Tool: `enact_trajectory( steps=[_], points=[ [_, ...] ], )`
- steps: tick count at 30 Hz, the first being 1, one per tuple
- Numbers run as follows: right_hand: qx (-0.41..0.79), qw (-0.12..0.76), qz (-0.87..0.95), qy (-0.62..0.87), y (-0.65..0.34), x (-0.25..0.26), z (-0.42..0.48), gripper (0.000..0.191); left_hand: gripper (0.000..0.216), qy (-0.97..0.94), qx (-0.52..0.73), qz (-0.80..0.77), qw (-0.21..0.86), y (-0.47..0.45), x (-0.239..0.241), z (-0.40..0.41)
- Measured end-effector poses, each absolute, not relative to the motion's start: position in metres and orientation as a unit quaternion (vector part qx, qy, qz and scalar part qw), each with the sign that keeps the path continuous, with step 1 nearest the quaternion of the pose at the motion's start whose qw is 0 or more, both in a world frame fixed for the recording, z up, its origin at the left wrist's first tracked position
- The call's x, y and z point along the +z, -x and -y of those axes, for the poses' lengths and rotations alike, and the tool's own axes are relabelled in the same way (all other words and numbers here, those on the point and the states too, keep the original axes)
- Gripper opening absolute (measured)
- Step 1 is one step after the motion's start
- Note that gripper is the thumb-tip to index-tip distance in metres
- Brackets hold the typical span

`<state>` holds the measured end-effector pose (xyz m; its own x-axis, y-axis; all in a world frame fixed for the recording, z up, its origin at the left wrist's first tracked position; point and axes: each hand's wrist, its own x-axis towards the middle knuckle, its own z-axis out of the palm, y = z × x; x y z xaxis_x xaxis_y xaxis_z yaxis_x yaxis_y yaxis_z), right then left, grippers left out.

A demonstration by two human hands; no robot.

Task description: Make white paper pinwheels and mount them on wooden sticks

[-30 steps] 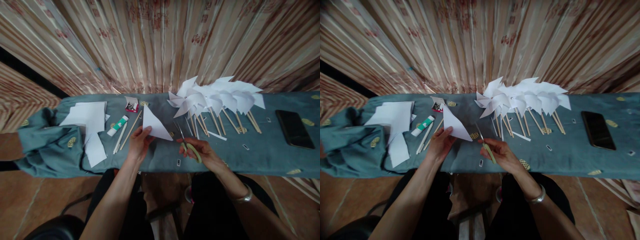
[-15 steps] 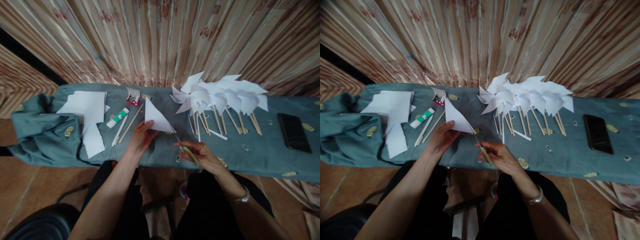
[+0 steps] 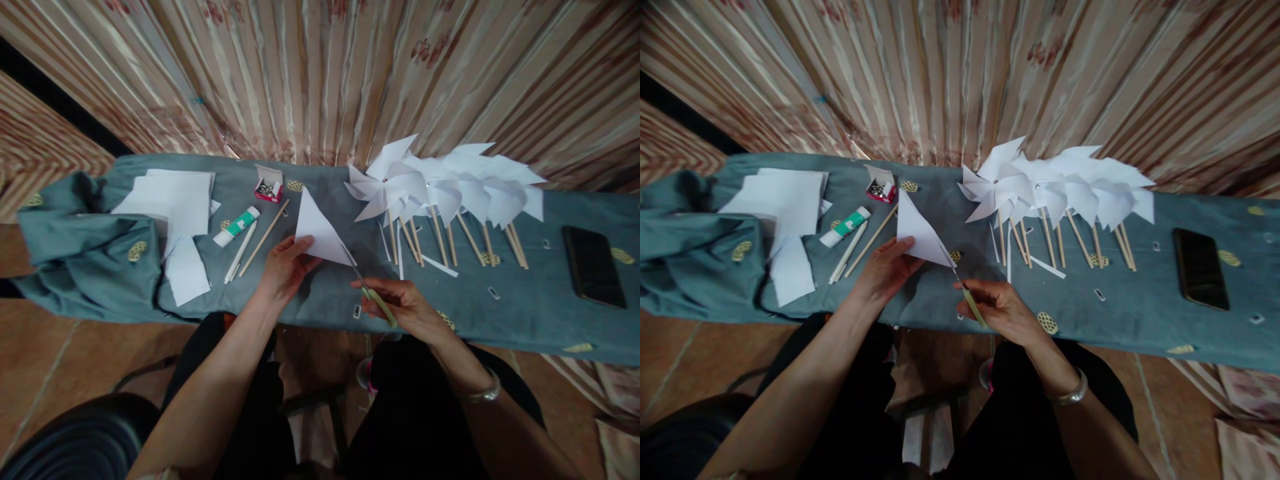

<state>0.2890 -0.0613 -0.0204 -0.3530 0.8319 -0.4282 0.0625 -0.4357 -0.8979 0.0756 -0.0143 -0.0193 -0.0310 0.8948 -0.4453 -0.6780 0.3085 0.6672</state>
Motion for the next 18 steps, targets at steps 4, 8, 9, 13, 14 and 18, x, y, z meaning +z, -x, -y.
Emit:
enact_trajectory(
  steps=[4, 8, 9, 13, 14, 18],
  points=[
    [0.683, 0.282, 0.453, 0.499, -0.2890, -0.0222, 0.0627, 0.047, 0.009, -0.128, 0.571, -0.434, 0.685, -0.0757, -0.0205, 0.0144],
    [0.681, 0.282, 0.453, 0.502, -0.2887, -0.0218, 0.0634, 0.048, 0.008, -0.130, 0.566, -0.440, 0.685, -0.0761, -0.0203, 0.0144],
    [0.680, 0.284, 0.454, 0.501, -0.2886, -0.0213, 0.0635, 0.047, 0.008, -0.130, 0.566, -0.439, 0.685, -0.0763, -0.0202, 0.0145],
    [0.671, 0.293, 0.460, 0.502, -0.2884, -0.0195, 0.0636, 0.044, 0.008, -0.128, 0.567, -0.439, 0.685, -0.0773, -0.0204, 0.0146],
    [0.671, 0.294, 0.460, 0.502, -0.2886, -0.0196, 0.0636, 0.043, 0.008, -0.127, 0.567, -0.439, 0.685, -0.0775, -0.0208, 0.0146],
    [0.674, 0.285, 0.462, 0.501, -0.2903, -0.0219, 0.0639, 0.043, 0.008, -0.127, 0.567, -0.440, 0.684, -0.0778, -0.0221, 0.0144]
  ],
)
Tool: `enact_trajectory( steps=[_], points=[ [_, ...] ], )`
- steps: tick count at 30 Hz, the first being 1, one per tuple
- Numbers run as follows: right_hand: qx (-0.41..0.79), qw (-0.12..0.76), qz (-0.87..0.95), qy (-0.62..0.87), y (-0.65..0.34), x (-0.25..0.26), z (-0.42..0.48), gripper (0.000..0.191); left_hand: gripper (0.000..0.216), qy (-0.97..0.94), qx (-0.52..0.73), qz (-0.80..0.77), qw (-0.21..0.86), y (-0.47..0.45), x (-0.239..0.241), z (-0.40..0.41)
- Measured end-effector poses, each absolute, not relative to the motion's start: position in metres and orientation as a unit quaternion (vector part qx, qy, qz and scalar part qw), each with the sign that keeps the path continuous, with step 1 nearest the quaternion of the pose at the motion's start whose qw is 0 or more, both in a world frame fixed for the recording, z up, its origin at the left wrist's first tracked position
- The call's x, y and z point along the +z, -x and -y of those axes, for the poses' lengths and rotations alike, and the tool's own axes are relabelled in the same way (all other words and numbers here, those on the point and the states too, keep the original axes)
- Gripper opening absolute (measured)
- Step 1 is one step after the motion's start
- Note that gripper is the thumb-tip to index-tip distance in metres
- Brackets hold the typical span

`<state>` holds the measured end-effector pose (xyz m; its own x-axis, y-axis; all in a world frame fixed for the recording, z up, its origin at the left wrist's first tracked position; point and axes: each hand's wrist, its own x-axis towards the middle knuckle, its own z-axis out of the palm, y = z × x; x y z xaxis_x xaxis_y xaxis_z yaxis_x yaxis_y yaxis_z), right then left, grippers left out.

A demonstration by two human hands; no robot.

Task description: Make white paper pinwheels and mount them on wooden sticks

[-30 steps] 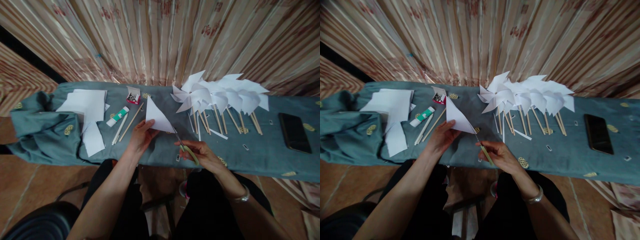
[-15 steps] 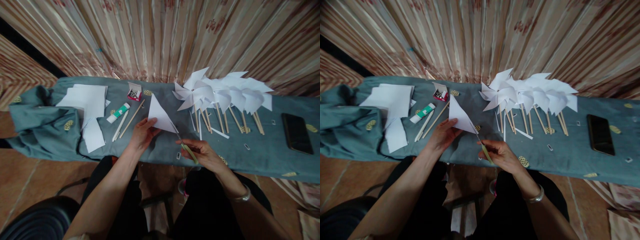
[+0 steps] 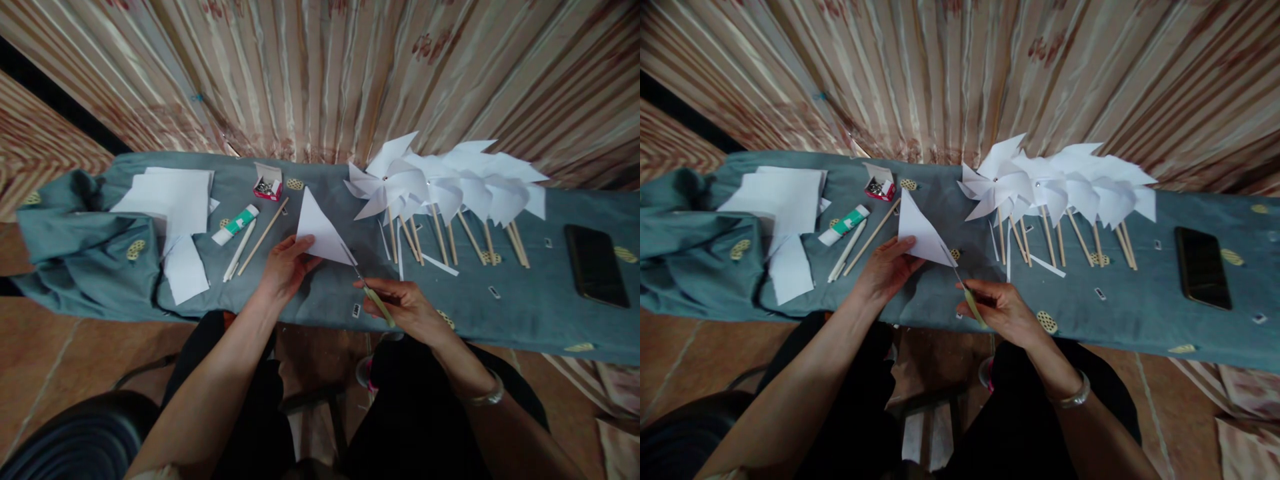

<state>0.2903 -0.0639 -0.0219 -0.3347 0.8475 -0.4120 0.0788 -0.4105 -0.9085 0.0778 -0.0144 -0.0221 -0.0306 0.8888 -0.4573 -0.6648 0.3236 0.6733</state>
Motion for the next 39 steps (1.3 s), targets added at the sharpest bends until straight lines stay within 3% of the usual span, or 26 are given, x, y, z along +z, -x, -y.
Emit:
enact_trajectory(
  steps=[39],
  points=[
    [0.638, 0.309, 0.479, 0.518, -0.2936, -0.0228, 0.0699, 0.041, 0.006, -0.142, 0.529, -0.471, 0.692, -0.0832, -0.0258, 0.0150]
  ],
)
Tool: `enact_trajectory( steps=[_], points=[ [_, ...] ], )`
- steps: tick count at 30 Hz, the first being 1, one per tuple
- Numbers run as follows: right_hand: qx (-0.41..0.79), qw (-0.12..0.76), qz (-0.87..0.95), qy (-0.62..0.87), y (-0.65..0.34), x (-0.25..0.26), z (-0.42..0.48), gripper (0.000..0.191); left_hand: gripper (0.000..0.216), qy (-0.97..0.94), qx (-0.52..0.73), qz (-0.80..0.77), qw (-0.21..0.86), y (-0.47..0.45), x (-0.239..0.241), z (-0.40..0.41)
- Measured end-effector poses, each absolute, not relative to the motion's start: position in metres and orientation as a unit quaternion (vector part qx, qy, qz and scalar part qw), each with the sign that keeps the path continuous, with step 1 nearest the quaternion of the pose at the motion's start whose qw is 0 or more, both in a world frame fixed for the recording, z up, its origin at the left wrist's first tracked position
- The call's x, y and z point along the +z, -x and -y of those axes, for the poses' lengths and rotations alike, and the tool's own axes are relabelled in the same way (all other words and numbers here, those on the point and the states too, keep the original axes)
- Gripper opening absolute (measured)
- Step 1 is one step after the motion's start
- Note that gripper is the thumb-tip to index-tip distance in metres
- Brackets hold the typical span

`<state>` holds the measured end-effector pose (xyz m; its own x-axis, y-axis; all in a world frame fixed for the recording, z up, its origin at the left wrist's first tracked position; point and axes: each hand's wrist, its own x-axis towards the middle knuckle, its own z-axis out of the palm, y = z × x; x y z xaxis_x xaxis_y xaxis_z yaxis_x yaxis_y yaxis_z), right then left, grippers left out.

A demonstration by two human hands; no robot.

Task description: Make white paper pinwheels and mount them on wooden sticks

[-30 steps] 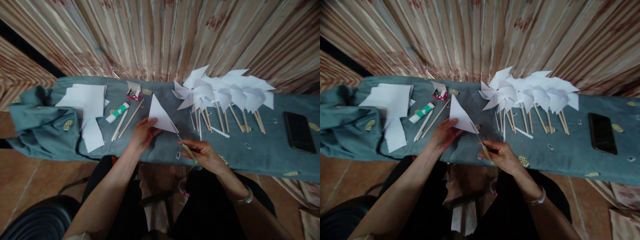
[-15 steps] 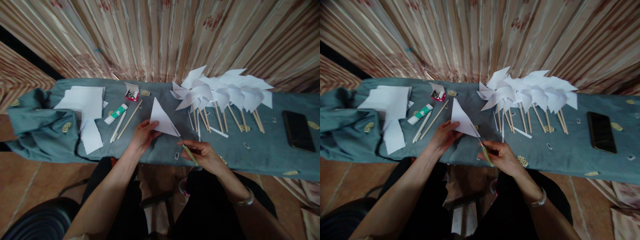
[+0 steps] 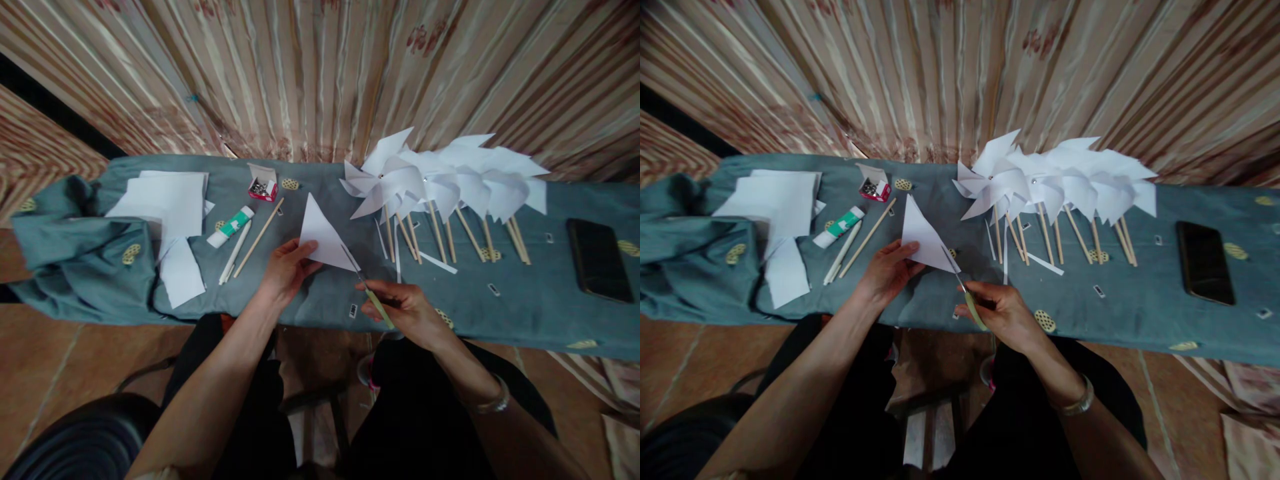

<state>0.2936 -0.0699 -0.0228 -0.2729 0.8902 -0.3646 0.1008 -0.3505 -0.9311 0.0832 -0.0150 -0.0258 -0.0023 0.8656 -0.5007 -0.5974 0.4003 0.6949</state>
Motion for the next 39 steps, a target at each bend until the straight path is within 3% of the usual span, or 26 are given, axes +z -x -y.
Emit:
enact_trajectory(
  steps=[39],
  points=[
    [0.601, 0.332, 0.506, 0.522, -0.299, -0.036, 0.078, 0.037, 0.014, -0.144, 0.467, -0.486, 0.725, -0.095, -0.022, 0.021]
  ],
)
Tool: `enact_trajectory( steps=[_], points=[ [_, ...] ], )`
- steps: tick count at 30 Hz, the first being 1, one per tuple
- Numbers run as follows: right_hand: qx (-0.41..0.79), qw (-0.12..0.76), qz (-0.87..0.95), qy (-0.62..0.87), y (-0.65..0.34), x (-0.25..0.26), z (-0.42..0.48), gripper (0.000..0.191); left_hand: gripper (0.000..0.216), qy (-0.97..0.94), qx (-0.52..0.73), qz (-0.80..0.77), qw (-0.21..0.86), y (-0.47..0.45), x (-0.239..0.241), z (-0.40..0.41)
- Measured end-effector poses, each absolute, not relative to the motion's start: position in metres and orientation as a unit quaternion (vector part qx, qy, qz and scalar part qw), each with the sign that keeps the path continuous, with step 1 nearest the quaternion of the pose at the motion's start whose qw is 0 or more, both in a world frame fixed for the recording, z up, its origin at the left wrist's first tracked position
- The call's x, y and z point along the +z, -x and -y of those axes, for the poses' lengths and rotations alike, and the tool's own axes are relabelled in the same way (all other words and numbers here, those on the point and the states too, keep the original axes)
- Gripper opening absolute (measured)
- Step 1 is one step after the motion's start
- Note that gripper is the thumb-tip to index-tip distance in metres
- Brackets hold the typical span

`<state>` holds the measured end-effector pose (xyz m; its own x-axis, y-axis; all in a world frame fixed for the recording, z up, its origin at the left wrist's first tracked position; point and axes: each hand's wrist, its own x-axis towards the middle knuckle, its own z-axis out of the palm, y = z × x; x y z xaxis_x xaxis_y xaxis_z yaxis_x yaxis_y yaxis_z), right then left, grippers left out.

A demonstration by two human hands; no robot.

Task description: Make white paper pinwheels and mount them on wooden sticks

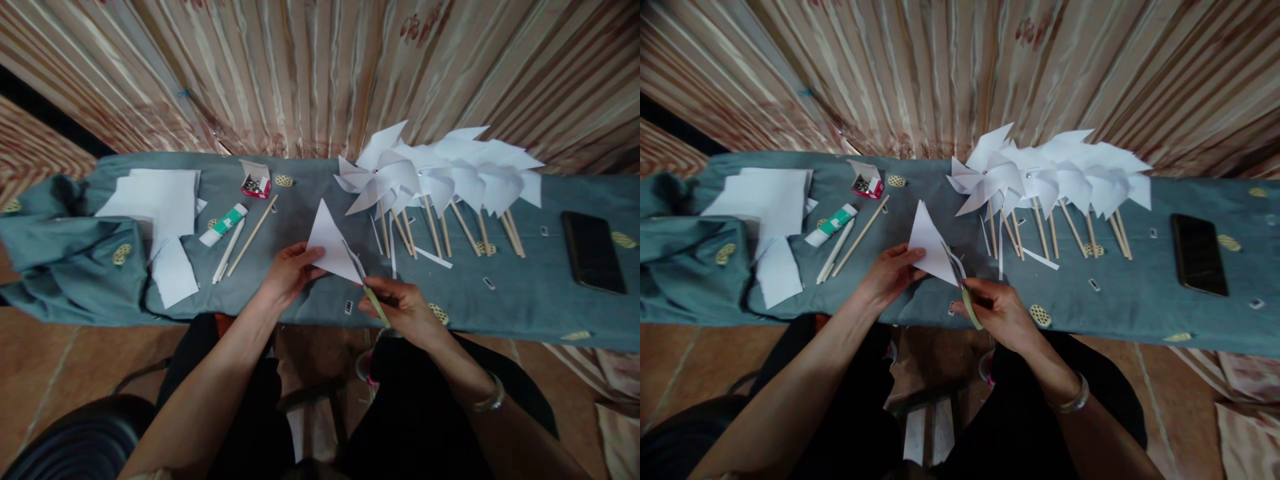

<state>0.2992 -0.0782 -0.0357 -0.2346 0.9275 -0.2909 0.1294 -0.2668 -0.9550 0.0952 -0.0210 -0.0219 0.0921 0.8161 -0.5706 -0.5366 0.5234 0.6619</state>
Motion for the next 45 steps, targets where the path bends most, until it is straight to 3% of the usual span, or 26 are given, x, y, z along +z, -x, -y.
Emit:
enact_trajectory(
  steps=[16, 45],
  points=[
    [0.597, 0.347, 0.509, 0.514, -0.299, -0.041, 0.079, 0.024, 0.011, -0.134, 0.454, -0.487, 0.734, -0.099, -0.019, 0.022],
    [0.573, 0.350, 0.535, 0.513, -0.297, -0.031, 0.077, 0.030, 0.010, -0.166, 0.409, -0.487, 0.754, -0.105, -0.021, 0.033]
  ],
)
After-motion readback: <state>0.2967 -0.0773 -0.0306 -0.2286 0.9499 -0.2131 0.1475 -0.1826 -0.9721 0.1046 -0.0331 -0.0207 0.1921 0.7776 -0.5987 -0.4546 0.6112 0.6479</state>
